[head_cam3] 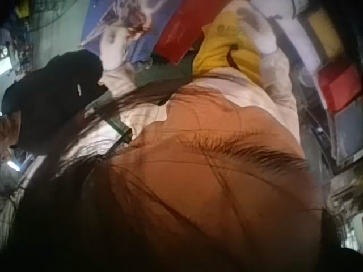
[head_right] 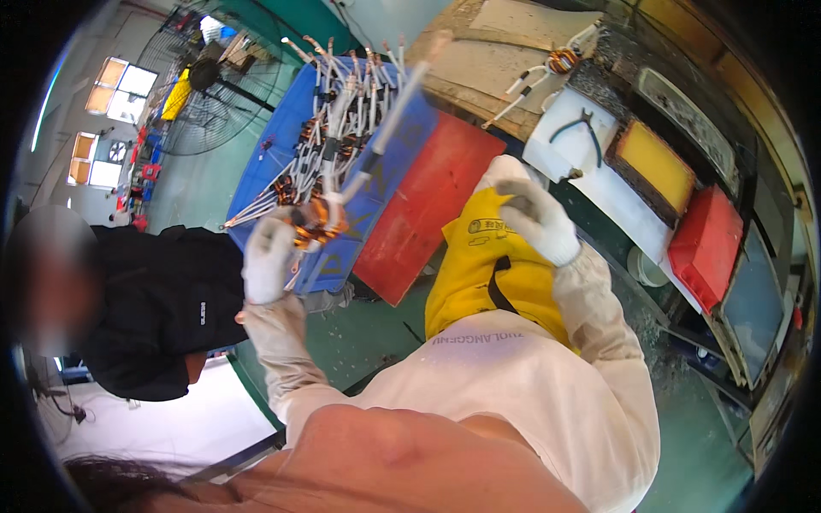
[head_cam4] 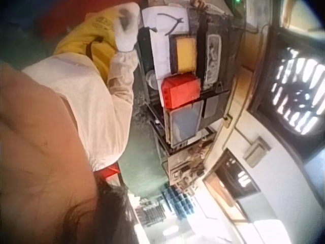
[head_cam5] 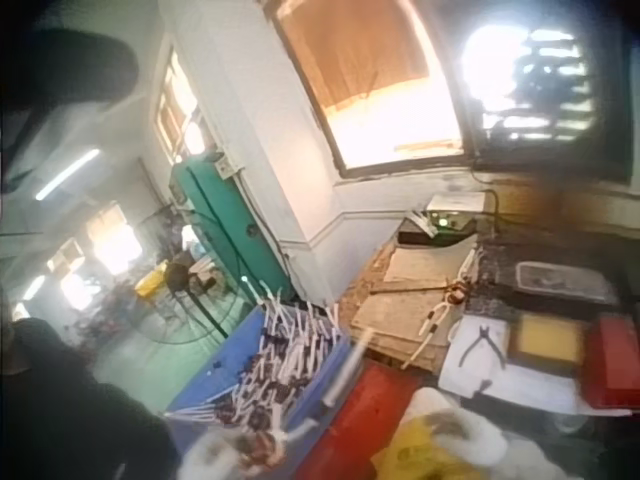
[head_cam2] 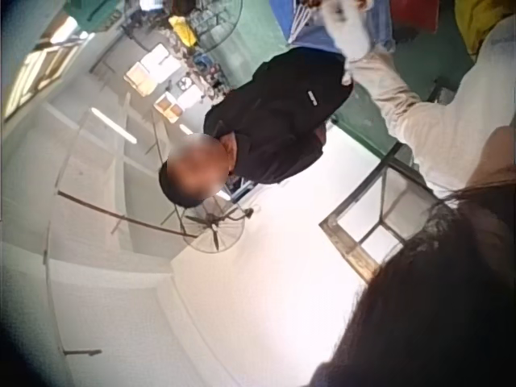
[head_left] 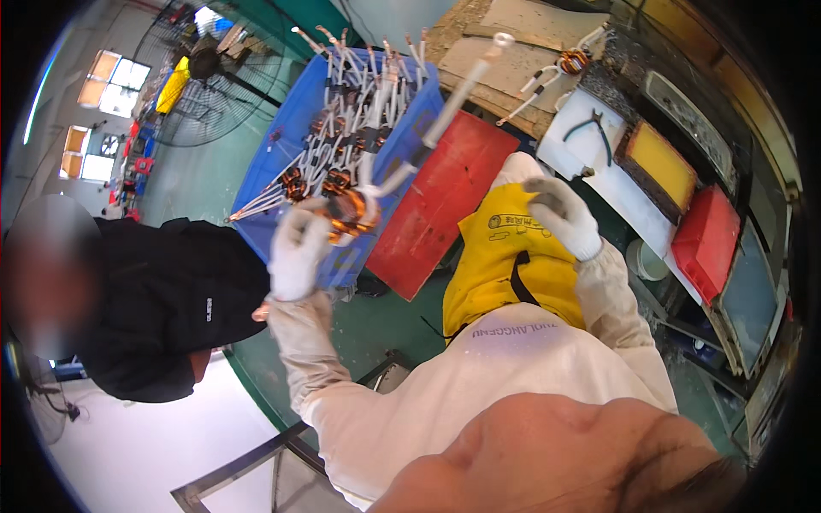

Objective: Soldering wires to electrical inductors using a solder pot.

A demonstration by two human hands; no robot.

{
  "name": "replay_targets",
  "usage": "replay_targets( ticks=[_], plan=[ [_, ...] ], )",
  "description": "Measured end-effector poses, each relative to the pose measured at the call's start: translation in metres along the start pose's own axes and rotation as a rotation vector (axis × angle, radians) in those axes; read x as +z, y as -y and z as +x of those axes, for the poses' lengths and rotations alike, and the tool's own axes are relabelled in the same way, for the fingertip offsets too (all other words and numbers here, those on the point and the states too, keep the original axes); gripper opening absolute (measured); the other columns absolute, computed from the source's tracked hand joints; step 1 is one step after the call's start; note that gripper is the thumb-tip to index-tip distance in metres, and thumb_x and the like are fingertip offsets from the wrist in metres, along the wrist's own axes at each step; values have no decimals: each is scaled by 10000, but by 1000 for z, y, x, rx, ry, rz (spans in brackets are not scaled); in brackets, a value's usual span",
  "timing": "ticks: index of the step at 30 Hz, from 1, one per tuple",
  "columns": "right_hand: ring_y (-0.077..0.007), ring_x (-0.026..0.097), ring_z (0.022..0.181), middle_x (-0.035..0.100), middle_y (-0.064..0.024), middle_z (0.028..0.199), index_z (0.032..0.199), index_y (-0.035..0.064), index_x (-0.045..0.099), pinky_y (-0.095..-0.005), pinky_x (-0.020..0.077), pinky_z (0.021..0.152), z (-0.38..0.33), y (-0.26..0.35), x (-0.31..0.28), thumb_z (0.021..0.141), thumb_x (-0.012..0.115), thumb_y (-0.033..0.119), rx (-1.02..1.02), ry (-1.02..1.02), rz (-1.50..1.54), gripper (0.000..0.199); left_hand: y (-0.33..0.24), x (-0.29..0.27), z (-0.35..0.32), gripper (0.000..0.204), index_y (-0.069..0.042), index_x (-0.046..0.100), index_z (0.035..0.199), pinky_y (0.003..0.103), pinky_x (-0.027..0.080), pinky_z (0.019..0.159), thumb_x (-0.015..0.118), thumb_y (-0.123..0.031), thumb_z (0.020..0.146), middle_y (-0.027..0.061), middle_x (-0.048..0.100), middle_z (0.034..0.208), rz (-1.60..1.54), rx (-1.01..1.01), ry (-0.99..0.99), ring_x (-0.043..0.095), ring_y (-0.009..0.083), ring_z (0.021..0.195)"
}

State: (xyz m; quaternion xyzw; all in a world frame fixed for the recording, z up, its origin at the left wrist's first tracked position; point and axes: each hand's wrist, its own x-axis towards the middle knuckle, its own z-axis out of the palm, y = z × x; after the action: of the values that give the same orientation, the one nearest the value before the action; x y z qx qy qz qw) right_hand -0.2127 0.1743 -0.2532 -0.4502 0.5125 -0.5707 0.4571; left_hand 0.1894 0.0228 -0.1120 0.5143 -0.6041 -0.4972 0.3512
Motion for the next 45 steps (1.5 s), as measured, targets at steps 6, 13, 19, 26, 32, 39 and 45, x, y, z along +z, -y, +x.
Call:
replay_targets(
  ticks=[6,13,19,26,32,39,45],
  plan=[
    [-222,687,1023,645,-152,1315,1421,-5,494,-330,565,813,19,33,25,784,817,111,-168,196,30,723,66,139,-30,94,15,630,944,253,511,766,654,-71,972,118,619,1336,-255,-100,337,608,105,912],
    [-162,705,909,715,-98,1032,1146,44,651,-299,569,803,-6,32,15,905,703,35,-56,-161,109,246,92,198,-49,110,34,568,939,265,542,817,633,-44,981,154,597,1348,-481,-226,315,629,132,959],
    [-177,591,1228,639,-120,1304,1414,22,525,-350,480,1043,-7,21,-5,963,648,142,-88,10,401,483,86,205,-50,116,16,543,884,275,535,827,654,32,912,161,608,1284,-92,330,230,623,177,1007],
    [-166,682,938,731,-108,1080,1227,-16,657,-300,550,853,1,22,-8,1038,625,194,-86,-198,434,285,74,203,-54,151,5,520,857,300,526,856,658,54,894,158,606,1260,-57,342,174,622,195,1023],
    [-165,680,958,727,-121,1110,1263,-20,642,-307,549,861,3,14,-1,1011,642,147,-75,-324,438,302,83,202,-51,147,3,525,847,302,523,851,659,36,898,149,602,1241,-152,272,157,618,197,1038],
    [-163,696,942,724,-131,1124,1310,-24,606,-291,559,839,6,21,-30,1063,593,305,-21,-275,646,412,85,196,-50,145,1,525,853,293,532,810,660,38,889,149,601,1234,-33,320,180,617,194,1018],
    [-186,692,1018,691,-153,1202,1425,-26,524,-310,561,887,0,17,-44,1061,597,370,-36,-203,408,543,87,195,-47,128,5,522,860,332,540,899,632,59,896,162,590,1226,-72,303,188,646,239,1073]
  ],
)
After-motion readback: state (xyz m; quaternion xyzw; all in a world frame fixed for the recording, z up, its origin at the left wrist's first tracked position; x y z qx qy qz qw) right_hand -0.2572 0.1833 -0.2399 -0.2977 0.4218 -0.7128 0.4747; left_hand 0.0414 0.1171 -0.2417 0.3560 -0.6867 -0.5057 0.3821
